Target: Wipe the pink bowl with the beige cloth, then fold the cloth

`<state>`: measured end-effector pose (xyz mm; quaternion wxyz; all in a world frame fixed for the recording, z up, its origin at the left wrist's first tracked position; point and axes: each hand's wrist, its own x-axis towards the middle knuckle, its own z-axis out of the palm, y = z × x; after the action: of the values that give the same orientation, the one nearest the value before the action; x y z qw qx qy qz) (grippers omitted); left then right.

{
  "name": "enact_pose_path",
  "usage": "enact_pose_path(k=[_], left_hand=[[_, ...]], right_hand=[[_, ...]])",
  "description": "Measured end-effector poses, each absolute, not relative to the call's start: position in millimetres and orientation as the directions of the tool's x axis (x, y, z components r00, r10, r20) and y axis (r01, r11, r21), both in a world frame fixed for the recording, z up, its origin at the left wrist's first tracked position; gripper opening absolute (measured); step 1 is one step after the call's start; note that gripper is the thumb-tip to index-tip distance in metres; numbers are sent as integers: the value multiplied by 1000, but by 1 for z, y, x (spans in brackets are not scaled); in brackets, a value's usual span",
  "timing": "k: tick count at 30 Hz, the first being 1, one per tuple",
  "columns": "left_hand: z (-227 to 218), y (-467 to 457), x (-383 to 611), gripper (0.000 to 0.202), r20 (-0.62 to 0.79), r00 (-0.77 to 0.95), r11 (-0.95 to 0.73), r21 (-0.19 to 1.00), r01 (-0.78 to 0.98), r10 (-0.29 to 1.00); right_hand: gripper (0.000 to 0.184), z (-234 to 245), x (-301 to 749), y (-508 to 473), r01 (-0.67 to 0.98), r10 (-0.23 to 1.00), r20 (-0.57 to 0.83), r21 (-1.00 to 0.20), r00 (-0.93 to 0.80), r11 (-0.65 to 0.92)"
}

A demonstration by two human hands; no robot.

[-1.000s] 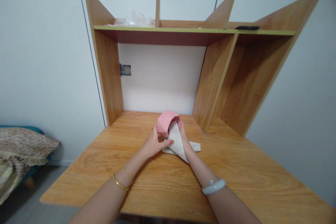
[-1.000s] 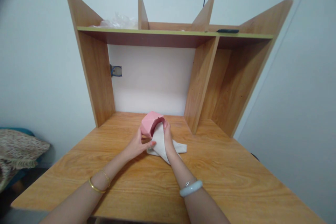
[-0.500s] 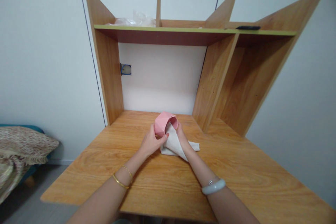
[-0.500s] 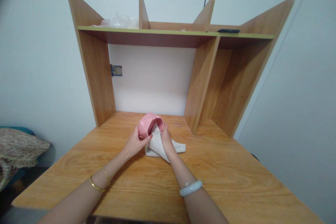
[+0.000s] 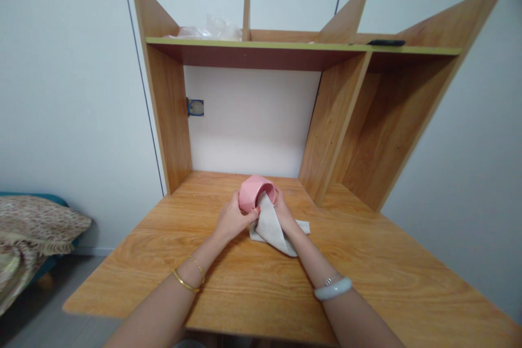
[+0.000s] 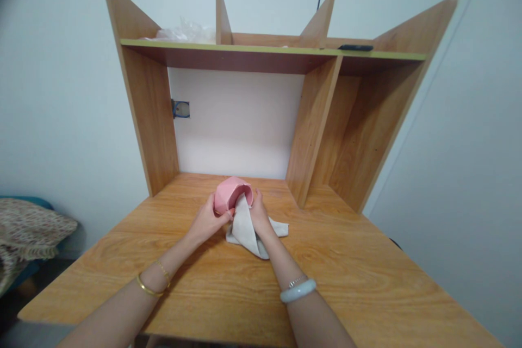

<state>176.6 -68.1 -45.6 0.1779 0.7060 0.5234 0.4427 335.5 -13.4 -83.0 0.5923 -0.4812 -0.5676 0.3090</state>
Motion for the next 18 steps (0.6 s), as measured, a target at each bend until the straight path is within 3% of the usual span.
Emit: enact_pose_path(k=[9,18], left_hand=[[-40,-73,176,58,444,63,-369,648,666,894],[-38,-72,173,55,449,20,-348,665,661,893]], right_hand=[[90,-73,343,-22,369,912,382,-877,148,307],[80,-79,340,-19,323,905,389,-890,173,321]])
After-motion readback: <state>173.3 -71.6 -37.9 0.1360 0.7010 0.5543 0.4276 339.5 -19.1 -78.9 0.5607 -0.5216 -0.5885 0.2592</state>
